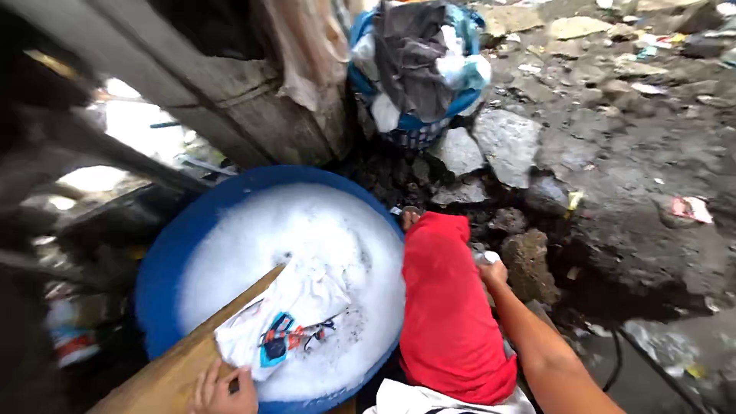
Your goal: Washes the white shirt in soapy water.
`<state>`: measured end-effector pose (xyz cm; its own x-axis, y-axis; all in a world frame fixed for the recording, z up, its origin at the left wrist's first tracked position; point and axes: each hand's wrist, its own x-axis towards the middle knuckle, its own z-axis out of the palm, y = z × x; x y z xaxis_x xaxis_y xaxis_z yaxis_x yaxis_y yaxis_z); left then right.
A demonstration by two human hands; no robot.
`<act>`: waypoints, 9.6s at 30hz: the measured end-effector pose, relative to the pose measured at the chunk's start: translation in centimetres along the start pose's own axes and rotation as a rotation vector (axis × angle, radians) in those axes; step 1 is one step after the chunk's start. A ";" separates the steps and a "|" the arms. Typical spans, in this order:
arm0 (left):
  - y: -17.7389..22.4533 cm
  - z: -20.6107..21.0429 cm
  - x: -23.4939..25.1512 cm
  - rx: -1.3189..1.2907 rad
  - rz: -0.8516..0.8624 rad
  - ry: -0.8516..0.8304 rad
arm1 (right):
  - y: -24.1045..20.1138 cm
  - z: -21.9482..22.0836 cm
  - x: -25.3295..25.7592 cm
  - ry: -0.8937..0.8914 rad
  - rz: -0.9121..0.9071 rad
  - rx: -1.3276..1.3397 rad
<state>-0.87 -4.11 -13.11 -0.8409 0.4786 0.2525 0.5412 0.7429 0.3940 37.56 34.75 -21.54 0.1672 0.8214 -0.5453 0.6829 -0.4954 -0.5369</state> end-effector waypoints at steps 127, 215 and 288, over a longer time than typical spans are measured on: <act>6.5 -2.1 2.0 -1.296 -0.738 -0.464 | -18.1 16.7 -31.0 -1.253 -1.500 -0.497; -2.6 0.4 1.3 0.124 -0.309 0.324 | -32.8 28.9 -11.2 -0.337 -0.694 -1.146; -4.7 -0.1 1.4 -0.083 -0.292 0.229 | -18.5 30.4 -28.8 -0.514 -1.298 -0.362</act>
<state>-4.61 -6.99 -14.57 -0.9434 0.1282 0.3059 0.2842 0.7878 0.5464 -1.48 11.69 -15.47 -0.9171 0.3983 -0.0168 0.3035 0.6703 -0.6772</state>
